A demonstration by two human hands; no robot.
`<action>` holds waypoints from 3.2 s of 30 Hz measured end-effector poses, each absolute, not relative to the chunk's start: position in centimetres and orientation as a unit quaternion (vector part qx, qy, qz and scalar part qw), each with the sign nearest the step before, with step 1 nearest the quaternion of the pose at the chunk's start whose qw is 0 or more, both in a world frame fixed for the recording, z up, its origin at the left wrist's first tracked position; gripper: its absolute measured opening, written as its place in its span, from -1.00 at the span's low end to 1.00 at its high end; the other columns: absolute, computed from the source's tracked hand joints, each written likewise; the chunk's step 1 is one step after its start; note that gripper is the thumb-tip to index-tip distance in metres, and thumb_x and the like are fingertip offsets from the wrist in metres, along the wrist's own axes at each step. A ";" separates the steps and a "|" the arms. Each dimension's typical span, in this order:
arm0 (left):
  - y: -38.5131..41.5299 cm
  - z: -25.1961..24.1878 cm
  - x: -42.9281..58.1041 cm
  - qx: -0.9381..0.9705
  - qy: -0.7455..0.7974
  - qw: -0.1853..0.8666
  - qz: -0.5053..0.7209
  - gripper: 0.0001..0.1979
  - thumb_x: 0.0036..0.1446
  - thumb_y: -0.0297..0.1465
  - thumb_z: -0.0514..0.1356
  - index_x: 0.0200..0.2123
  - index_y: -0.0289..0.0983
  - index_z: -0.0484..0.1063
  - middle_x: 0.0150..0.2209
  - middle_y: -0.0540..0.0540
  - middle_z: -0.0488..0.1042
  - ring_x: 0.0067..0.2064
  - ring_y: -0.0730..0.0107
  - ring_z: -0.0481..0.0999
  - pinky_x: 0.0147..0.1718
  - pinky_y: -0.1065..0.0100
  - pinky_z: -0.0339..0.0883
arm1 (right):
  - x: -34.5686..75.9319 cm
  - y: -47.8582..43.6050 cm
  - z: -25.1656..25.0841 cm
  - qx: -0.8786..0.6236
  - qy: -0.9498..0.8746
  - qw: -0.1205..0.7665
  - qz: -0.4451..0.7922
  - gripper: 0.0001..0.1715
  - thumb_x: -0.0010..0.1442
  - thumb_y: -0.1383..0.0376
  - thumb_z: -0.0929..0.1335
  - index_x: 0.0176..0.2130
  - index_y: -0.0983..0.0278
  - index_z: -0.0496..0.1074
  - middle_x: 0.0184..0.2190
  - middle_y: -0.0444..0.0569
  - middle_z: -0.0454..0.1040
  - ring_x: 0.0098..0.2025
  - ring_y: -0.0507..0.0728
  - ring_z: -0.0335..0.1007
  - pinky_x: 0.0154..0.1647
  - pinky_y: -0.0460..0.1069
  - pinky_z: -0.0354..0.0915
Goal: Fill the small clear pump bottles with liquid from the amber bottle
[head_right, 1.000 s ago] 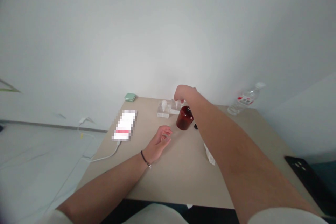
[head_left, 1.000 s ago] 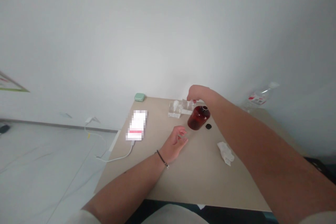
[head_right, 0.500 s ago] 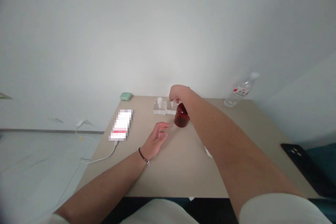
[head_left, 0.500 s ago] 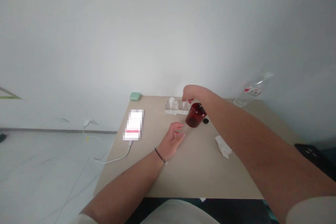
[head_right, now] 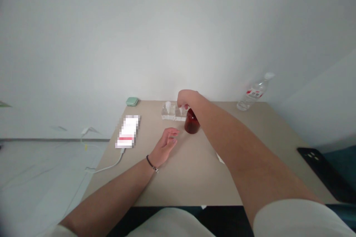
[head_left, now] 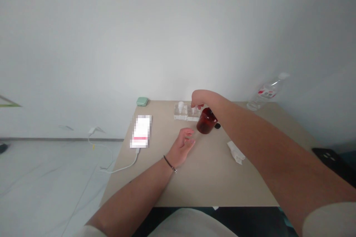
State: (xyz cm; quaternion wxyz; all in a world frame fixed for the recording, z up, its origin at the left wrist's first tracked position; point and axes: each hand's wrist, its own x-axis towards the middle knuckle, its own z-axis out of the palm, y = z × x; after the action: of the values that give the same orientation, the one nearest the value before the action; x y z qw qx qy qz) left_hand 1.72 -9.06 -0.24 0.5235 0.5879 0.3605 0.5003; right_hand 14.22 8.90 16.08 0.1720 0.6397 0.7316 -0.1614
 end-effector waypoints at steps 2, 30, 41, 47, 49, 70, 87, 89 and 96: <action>-9.1 -0.2 1.7 0.587 0.360 0.523 0.503 -0.54 0.25 -0.01 0.17 0.05 -0.18 0.31 0.03 -0.19 0.41 0.11 0.06 0.38 0.07 0.05 0.30 | 14.5 8.7 16.1 0.634 0.741 0.153 -0.162 -0.52 0.14 -0.03 0.47 -0.24 0.35 0.60 -0.34 0.11 0.60 -0.21 0.28 0.51 -0.20 0.11 0.37; -9.1 0.1 1.6 0.594 0.365 0.518 0.495 -0.52 0.25 0.02 0.15 0.04 -0.19 0.30 0.01 -0.19 0.41 0.08 0.09 0.39 0.07 0.05 0.29 | 13.9 9.4 15.7 0.640 0.731 0.172 -0.162 -0.54 0.20 0.02 0.43 -0.26 0.39 0.61 -0.44 0.13 0.61 -0.30 0.27 0.53 -0.19 0.11 0.36; -9.0 0.3 1.5 0.573 0.361 0.539 0.501 -0.53 0.24 0.03 0.15 0.02 -0.20 0.29 0.01 -0.17 0.40 0.04 0.17 0.39 0.04 0.13 0.31 | 25.8 1.8 18.8 0.624 0.663 -0.320 -0.262 -0.52 0.23 0.26 0.30 0.12 0.30 0.41 -0.14 0.11 0.63 -0.14 0.18 0.54 0.00 0.07 0.33; -9.1 0.3 1.5 0.575 0.362 0.533 0.504 -0.57 0.25 -0.03 0.18 0.02 -0.19 0.30 0.02 -0.17 0.41 0.07 0.16 0.39 0.08 0.10 0.30 | 27.5 -3.7 9.6 0.542 0.669 -0.380 -0.339 0.19 -0.07 0.20 0.46 0.40 0.12 -0.09 0.38 0.26 0.11 0.36 0.36 0.15 0.28 0.33 0.15; -9.2 0.2 1.5 0.578 0.367 0.529 0.501 -0.58 0.23 -0.09 0.23 0.03 -0.19 0.29 0.05 -0.18 0.40 0.09 0.15 0.39 0.10 0.08 0.30 | 25.7 -4.2 7.8 0.540 0.673 -0.390 -0.322 0.29 -0.08 0.16 0.50 0.42 0.13 -0.19 0.42 0.29 0.00 0.41 0.38 0.05 0.33 0.37 0.05; -11.4 1.2 0.7 0.490 0.274 0.650 0.513 -0.22 -0.22 -0.19 0.55 0.08 -0.22 0.38 0.00 -0.16 0.56 -0.02 0.09 0.58 -0.01 0.14 0.45 | 27.1 -12.7 7.5 0.587 0.668 -0.421 -0.178 -0.51 0.38 0.15 0.19 0.22 0.10 0.37 0.19 0.11 0.40 0.24 0.26 0.32 0.22 0.24 0.29; -12.2 1.9 0.5 0.523 0.213 0.683 0.464 -0.28 -0.10 -0.11 0.48 0.12 -0.22 0.44 0.05 -0.22 0.57 0.04 -0.05 0.58 0.05 0.00 0.45 | 25.9 -14.5 7.0 0.604 0.444 -0.496 -0.437 -0.67 0.10 -0.04 0.41 -0.32 0.14 0.57 -0.44 -0.07 0.53 -0.43 0.14 0.38 -0.33 0.05 0.33; -12.5 2.2 0.6 0.533 0.187 0.698 0.441 -0.29 -0.07 -0.10 0.46 0.14 -0.21 0.44 0.08 -0.22 0.55 0.09 -0.08 0.55 0.10 -0.02 0.41 | 24.2 -14.5 8.4 0.542 0.425 -0.524 -0.502 -0.68 0.03 -0.03 0.47 -0.36 0.14 0.57 -0.46 -0.09 0.53 -0.43 0.11 0.36 -0.32 0.03 0.31; -12.9 3.5 0.2 0.531 0.180 0.735 0.381 -0.23 -0.14 0.04 0.43 0.10 -0.26 0.49 -0.03 -0.26 0.60 -0.02 -0.16 0.60 -0.01 -0.07 0.45 | 22.4 -15.0 11.3 0.455 0.443 -0.483 -0.603 -0.63 -0.03 -0.02 0.54 -0.47 0.21 0.54 -0.54 -0.14 0.46 -0.50 0.04 0.29 -0.40 -0.02 0.21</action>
State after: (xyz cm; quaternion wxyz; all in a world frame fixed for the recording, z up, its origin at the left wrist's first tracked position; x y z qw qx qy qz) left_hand 0.25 -12.88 3.51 0.7350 0.5310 0.1798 0.3814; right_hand 22.35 -14.97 11.35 -0.4828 0.4546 0.4434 -0.6030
